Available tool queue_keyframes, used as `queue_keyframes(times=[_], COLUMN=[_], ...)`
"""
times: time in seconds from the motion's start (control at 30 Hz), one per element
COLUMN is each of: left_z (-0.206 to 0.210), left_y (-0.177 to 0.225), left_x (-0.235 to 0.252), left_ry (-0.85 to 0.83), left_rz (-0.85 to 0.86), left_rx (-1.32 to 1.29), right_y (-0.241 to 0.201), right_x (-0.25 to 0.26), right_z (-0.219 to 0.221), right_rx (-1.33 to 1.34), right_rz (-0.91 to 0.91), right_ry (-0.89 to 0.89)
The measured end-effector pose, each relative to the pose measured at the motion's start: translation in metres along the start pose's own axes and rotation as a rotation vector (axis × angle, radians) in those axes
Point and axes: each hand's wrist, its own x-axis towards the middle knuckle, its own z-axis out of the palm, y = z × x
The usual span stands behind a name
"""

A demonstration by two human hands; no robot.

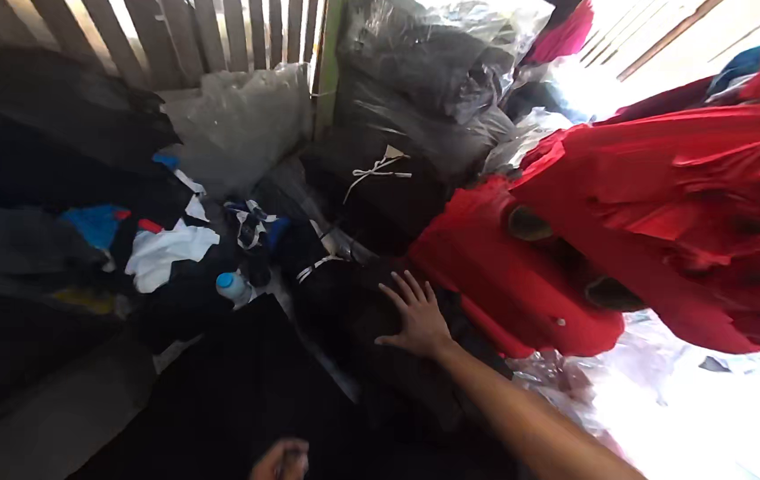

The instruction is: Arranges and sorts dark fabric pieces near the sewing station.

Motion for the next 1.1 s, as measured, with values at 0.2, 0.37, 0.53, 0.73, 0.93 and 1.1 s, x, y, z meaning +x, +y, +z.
queue_keyframes(times=[0.2,0.37,0.53,0.73,0.93,1.1], left_z=[0.023,0.087,0.138,0.122,0.055,0.070], left_y=[0.172,0.269,0.272,0.296,0.312,0.271], left_x=[0.200,0.331,0.428,0.416,0.499,0.475], left_ry=[-0.008,0.139,0.385,0.438,0.514,0.469], left_rz=[0.349,0.202,-0.039,0.139,0.216,0.247], left_rx=[-0.360,-0.471,-0.446,-0.230,-0.017,-0.124], right_y=[0.015,0.015,0.014,0.016,0.024,0.019], right_x=[0.000,0.009,0.018,0.021,0.021,0.022], right_z=[0.026,0.038,0.042,0.045,0.051,0.050], right_rx=[-0.056,-0.100,-0.133,-0.141,-0.152,-0.134], right_rz=[-0.046,-0.043,-0.057,-0.062,-0.064,-0.067], right_ry=[0.243,0.330,0.358,0.373,0.383,0.379])
